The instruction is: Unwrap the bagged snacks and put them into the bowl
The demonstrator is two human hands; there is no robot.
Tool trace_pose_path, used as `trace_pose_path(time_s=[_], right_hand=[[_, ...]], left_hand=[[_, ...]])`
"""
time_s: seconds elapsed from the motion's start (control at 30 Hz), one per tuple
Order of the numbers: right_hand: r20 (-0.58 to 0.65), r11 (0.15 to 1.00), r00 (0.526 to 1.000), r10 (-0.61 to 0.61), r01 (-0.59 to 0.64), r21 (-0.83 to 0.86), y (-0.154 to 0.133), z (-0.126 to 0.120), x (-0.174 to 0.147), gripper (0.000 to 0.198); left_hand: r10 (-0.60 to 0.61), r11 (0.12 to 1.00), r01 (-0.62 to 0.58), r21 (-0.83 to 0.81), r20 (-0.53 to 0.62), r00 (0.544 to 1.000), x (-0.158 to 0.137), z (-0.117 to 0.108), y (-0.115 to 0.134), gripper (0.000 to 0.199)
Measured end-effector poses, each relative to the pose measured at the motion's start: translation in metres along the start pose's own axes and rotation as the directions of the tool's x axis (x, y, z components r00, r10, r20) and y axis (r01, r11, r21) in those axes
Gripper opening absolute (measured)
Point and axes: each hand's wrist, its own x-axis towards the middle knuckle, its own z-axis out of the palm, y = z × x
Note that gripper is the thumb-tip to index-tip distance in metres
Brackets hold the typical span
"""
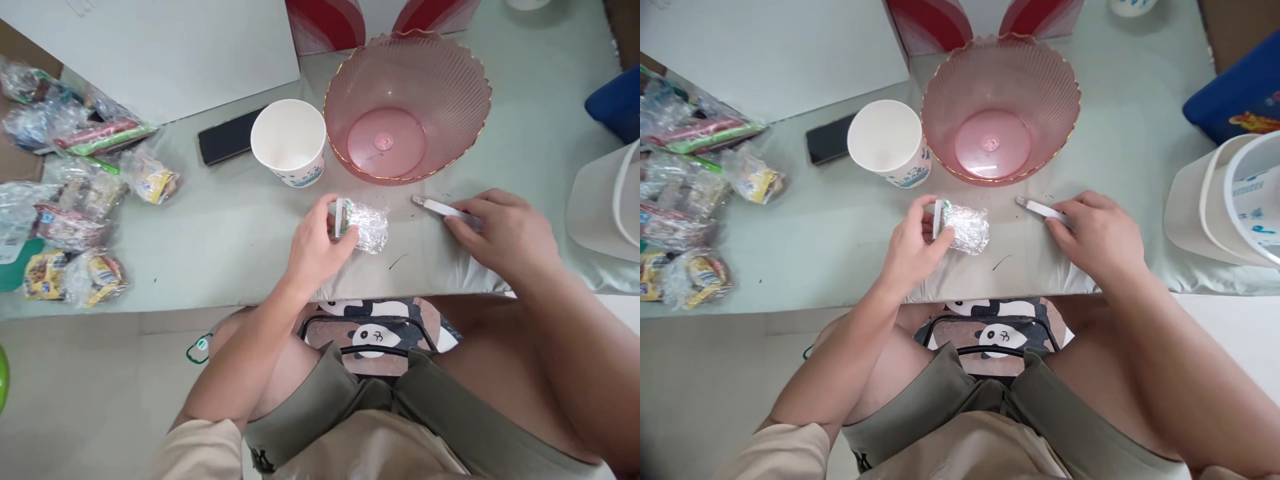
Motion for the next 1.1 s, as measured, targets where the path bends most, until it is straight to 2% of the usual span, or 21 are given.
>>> trace_pose_path(time_s=[0.1, 0.13, 0.2, 0.3, 0.37, 0.43, 0.5, 0.6, 0.67, 0.77, 0.9, 1.0, 1.1], right_hand=[[-0.07, 0.999, 0.997, -0.037, 0.035, -0.023, -0.01, 0.001, 0.005, 0.028], [-0.067, 0.996, 0.995, -0.079, 0.082, 0.031, -0.018, 0.001, 0.006, 0.028], [-0.02, 0.968, 0.984, -0.18, 0.18, 0.173, -0.035, 0.003, 0.007, 0.027], [0.07, 0.905, 0.954, -0.292, 0.251, 0.343, -0.066, 0.01, 0.007, 0.029], [0.082, 0.869, 0.945, -0.317, 0.254, 0.425, -0.084, 0.017, 0.007, 0.037], [0.054, 0.835, 0.945, -0.323, 0.258, 0.485, -0.097, 0.023, 0.008, 0.048], [0.045, 0.809, 0.941, -0.336, 0.264, 0.525, -0.104, 0.028, 0.01, 0.057], [0.109, 0.806, 0.936, -0.336, 0.225, 0.547, -0.105, 0.032, 0.012, 0.056], [0.129, 0.818, 0.938, -0.323, 0.208, 0.536, -0.102, 0.031, 0.014, 0.053], [0.113, 0.816, 0.926, -0.359, 0.253, 0.519, -0.095, 0.028, 0.014, 0.04], [0.119, 0.805, 0.918, -0.378, 0.263, 0.532, -0.09, 0.025, 0.013, 0.016], [0.118, 0.783, 0.918, -0.38, 0.251, 0.57, -0.091, 0.024, 0.014, 0.011], [0.11, 0.763, 0.922, -0.371, 0.235, 0.603, -0.093, 0.022, 0.017, 0.009]], left_hand=[[0.243, 0.955, -0.221, 0.198, -0.093, 0.966, -0.001, 0.001, 0.005, 0.053], [0.3, 0.934, -0.278, 0.225, -0.07, 0.951, -0.001, 0.001, 0.007, 0.054], [0.334, 0.909, -0.329, 0.256, 0.027, 0.942, 0.001, 0.001, 0.011, 0.052], [0.276, 0.931, -0.282, 0.234, 0.059, 0.959, 0.004, 0.003, 0.014, 0.026], [0.224, 0.97, -0.224, 0.098, 0.02, 0.974, 0.006, 0.002, 0.014, 0.008], [0.132, 0.982, -0.132, -0.135, -0.007, 0.991, 0.007, -0.001, 0.013, 0.012], [0.011, 0.927, -0.012, -0.374, -0.005, 1.0, 0.009, -0.005, 0.012, 0.018], [-0.126, 0.838, 0.096, -0.538, -0.019, 0.992, 0.012, -0.015, 0.011, 0.021], [-0.168, 0.86, 0.104, -0.499, -0.086, 0.982, 0.015, -0.022, 0.009, 0.017], [-0.174, 0.93, 0.114, -0.349, -0.146, 0.974, 0.02, -0.032, 0.001, 0.021], [-0.14, 0.976, 0.125, -0.181, -0.076, 0.987, 0.022, -0.041, -0.012, 0.031], [-0.132, 0.988, 0.13, -0.084, -0.016, 0.991, 0.022, -0.045, -0.016, 0.03], [-0.115, 0.992, 0.113, -0.056, -0.025, 0.993, 0.024, -0.047, -0.015, 0.026]])
